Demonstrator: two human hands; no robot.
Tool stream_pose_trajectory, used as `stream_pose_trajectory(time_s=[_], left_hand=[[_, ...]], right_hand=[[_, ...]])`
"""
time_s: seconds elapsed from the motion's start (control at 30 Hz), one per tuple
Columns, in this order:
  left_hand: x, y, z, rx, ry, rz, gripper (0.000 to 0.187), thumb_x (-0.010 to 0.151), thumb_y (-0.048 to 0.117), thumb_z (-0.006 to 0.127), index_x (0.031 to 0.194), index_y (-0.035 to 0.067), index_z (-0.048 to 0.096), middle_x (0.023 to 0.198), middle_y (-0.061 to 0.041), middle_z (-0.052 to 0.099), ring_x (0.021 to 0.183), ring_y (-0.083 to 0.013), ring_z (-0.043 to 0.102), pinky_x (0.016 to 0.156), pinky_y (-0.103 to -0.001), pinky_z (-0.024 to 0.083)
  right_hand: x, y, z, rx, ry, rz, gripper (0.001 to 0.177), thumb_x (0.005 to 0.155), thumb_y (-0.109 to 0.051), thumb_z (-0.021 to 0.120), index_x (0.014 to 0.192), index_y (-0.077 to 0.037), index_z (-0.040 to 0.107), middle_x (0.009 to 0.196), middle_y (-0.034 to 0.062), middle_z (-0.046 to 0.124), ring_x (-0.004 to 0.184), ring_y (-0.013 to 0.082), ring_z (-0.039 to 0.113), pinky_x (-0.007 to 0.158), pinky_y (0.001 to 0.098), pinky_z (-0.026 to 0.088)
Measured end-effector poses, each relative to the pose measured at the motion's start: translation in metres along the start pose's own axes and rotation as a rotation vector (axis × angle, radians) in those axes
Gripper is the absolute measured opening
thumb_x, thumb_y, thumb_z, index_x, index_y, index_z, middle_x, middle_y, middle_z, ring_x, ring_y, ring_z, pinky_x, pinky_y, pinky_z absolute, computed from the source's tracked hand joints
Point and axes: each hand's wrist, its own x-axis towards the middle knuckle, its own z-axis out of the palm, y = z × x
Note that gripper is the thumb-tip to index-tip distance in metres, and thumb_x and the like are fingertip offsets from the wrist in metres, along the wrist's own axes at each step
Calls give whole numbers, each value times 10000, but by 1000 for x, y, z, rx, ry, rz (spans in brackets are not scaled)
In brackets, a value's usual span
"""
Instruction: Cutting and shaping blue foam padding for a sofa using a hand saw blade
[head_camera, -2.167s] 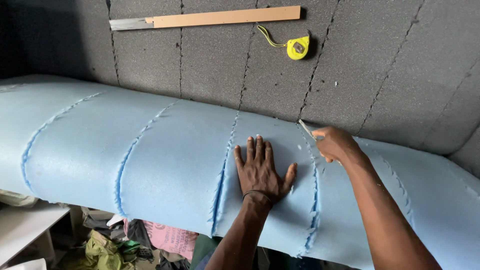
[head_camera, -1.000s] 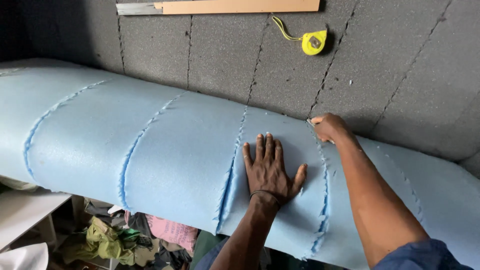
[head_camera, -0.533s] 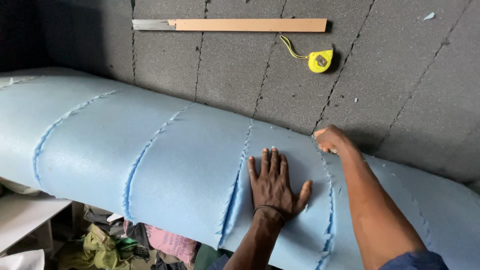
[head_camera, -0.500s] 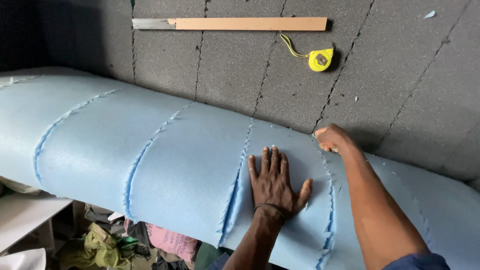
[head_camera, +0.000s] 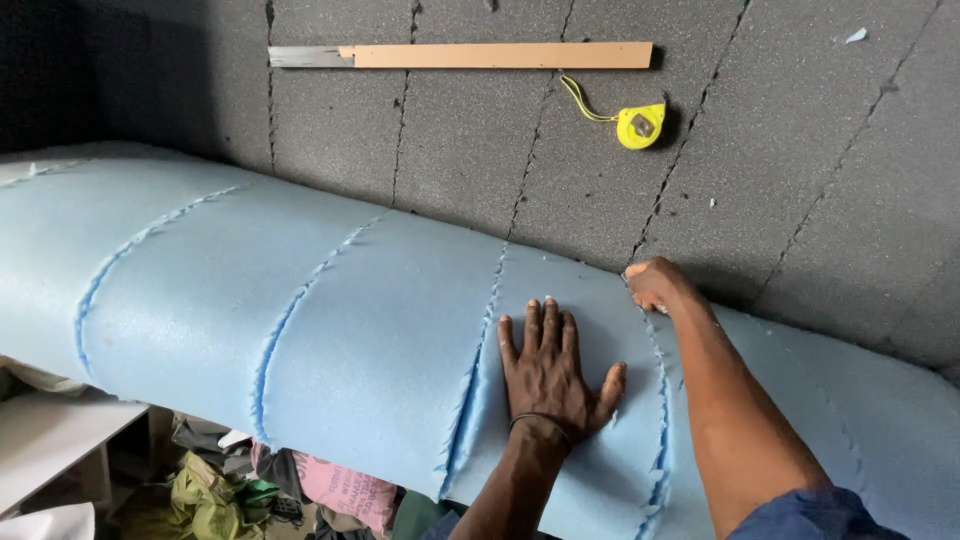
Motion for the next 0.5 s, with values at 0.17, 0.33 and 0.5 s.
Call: stream_pose_trajectory(time_s=[0.17, 0.33, 0.5], left_hand=[[0, -1, 2, 66, 14, -21, 1116, 1004, 836, 341, 1736, -3, 411, 1858, -228, 339, 1763, -413, 167, 1387, -739, -50], [-5, 5, -29, -71, -95, -16, 1010, 1021, 737, 428, 1692, -16, 475, 1786, -253, 460, 1745, -431, 277, 1390, -766, -13], [-2, 5, -30, -63, -77, -2, 1018, 1019, 749, 396, 1682, -17, 490, 1784, -260, 467, 1740, -436, 285, 1387, -759, -1]], right_hand=[[-142, -141, 43, -135, 275, 91, 275, 843, 12, 493, 790, -141, 716, 673, 123, 718, 531, 234, 536, 450, 361, 284], [-120, -95, 24, -122, 364, 13, 589, 902, -204, 783, 1489, -227, 818, 685, 106, 848, 530, 224, 790, 529, 353, 652], [-133, -115, 37, -223, 341, 62, 660, 793, -210, 802, 1414, -429, 831, 683, 97, 860, 623, 261, 837, 571, 357, 677]])
